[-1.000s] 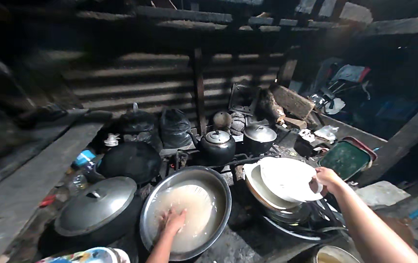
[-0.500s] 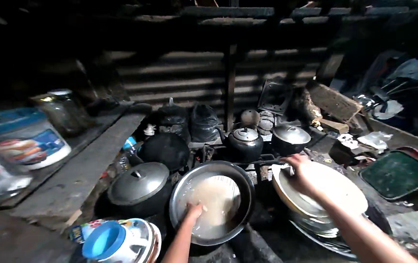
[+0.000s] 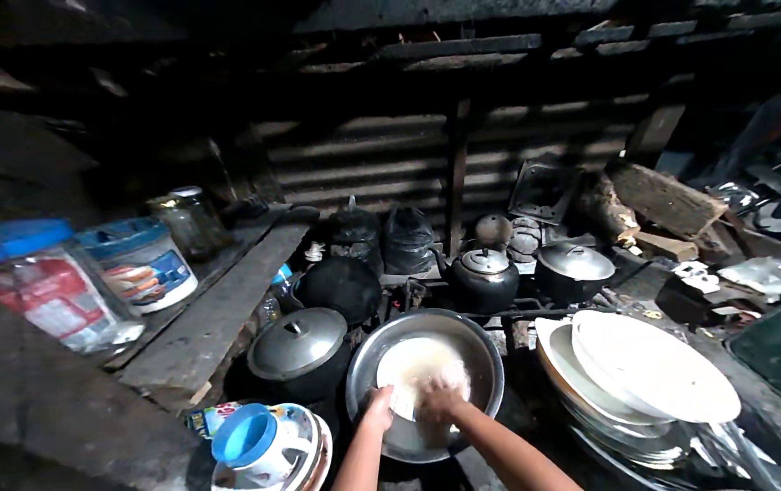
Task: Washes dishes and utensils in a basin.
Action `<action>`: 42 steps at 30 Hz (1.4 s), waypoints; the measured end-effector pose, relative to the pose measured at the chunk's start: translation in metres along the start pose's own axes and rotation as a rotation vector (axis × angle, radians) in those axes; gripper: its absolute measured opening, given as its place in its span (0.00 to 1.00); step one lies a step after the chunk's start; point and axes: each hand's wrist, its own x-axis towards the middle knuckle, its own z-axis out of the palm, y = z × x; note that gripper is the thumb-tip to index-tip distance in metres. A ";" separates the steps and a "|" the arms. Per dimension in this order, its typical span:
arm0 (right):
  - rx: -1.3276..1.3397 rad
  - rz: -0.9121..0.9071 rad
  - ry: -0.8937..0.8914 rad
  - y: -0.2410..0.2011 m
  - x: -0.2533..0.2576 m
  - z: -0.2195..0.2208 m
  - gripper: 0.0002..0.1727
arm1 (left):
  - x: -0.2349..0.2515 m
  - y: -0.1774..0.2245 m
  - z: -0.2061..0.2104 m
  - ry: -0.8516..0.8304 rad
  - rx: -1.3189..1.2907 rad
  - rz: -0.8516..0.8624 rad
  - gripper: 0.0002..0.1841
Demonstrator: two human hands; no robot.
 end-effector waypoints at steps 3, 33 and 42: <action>0.074 -0.152 -0.039 -0.012 0.006 -0.001 0.37 | -0.004 -0.002 0.004 0.010 -0.038 0.010 0.29; 0.204 -0.359 0.032 -0.037 0.000 0.009 0.36 | -0.029 0.000 0.005 0.160 -0.060 0.282 0.35; 0.314 0.211 0.146 0.025 0.001 -0.031 0.46 | -0.022 0.000 0.001 0.321 -0.185 0.371 0.34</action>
